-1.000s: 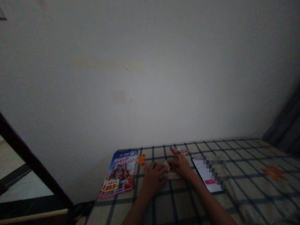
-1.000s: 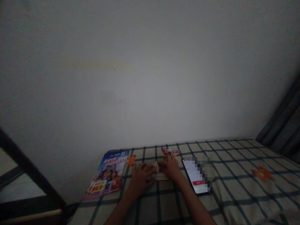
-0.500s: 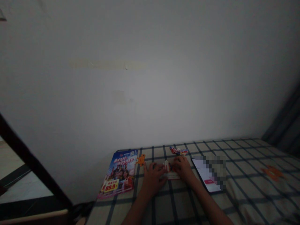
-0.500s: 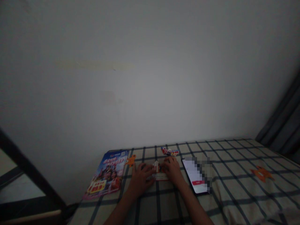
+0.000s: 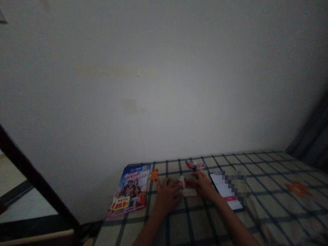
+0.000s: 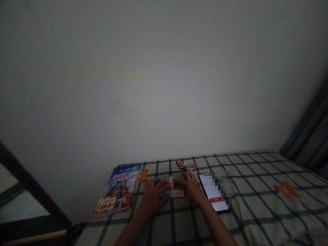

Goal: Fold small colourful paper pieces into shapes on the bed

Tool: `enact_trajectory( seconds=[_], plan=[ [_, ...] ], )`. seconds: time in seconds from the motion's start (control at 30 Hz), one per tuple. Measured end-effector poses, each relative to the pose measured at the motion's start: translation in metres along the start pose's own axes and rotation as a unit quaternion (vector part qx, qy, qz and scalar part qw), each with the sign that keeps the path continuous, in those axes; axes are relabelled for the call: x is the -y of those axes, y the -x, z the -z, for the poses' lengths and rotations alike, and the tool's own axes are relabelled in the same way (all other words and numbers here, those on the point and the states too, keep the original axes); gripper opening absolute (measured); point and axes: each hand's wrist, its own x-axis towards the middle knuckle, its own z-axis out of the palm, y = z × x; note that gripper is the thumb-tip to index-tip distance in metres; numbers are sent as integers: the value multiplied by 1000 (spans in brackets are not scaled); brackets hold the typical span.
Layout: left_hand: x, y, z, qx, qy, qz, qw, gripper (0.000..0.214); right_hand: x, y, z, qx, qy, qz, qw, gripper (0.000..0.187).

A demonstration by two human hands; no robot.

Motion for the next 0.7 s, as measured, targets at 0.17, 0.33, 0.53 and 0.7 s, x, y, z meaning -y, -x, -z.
enact_trajectory(
  seconds=[0.17,0.33,0.53,0.7],
  plan=[
    [2,1,-3,-1,-1,-3,1000,39,0,1,-1,3,-2,13,1000,37],
    [1,0,-4,5,2,-10,1000,41,0,11,-2,-13,-28,16,999,36],
    [-11,-9,-2,-9,8,3,1000,31,10,23,-1,-47,-62,5,997,34],
    [-18,-18,-3,-14,28,33,999,26,13,20,4,-50,-73,7,996,32]
  ],
)
